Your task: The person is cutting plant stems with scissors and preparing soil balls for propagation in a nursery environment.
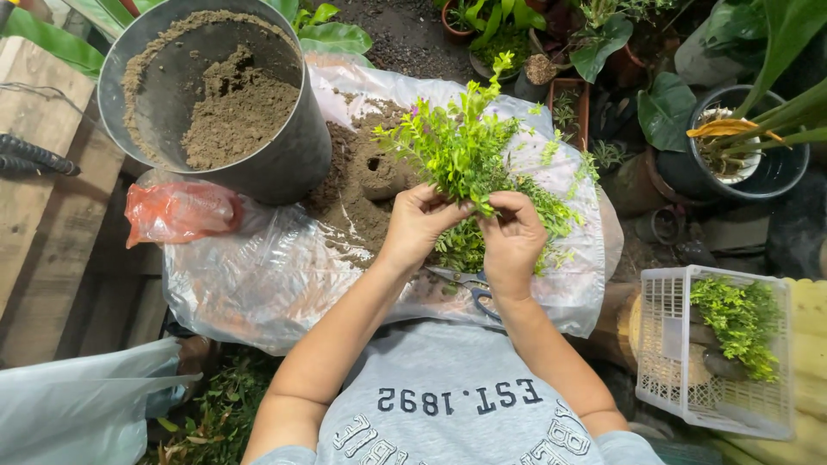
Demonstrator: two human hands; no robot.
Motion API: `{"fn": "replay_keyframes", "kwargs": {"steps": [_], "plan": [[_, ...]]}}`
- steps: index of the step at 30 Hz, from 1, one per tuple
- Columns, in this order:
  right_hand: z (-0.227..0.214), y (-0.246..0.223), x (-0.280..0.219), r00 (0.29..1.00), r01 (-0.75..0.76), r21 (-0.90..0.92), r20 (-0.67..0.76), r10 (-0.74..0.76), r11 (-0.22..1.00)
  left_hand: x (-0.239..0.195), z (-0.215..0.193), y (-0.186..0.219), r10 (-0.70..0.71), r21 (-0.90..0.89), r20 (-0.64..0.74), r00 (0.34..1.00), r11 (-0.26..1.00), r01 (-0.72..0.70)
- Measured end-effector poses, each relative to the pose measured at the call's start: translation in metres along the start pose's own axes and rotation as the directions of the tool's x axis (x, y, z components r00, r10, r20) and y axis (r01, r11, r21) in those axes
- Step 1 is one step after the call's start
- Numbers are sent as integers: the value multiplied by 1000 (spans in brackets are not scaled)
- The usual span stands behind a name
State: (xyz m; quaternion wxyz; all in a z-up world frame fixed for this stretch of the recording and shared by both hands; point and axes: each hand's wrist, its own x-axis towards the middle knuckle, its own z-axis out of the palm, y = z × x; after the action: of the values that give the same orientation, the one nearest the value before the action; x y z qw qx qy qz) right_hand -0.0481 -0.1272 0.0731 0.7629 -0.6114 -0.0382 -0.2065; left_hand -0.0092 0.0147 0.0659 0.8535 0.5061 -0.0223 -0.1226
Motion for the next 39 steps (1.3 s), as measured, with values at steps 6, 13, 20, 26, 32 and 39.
{"fn": "replay_keyframes", "kwargs": {"steps": [6,13,20,26,32,39], "plan": [[9,-19,-1,995,94,-197,61,-83,976,-9,2,11,82,136,22,996,987,-84],[-6,-23,-1,994,103,-427,65,-83,898,-16,15,37,111,396,6,994,912,-105],[-49,-42,15,948,9,-375,297,111,927,0,-6,4,61,336,52,997,939,-75],[-78,-56,-19,732,453,-790,594,333,413,-4,-10,10,77,419,2,997,905,-71],[-81,-53,-31,647,566,-759,651,397,322,3,3,7,89,507,11,996,858,-82],[-82,-65,-22,658,446,-816,577,483,367,11,6,19,211,684,42,977,706,-182]]}}
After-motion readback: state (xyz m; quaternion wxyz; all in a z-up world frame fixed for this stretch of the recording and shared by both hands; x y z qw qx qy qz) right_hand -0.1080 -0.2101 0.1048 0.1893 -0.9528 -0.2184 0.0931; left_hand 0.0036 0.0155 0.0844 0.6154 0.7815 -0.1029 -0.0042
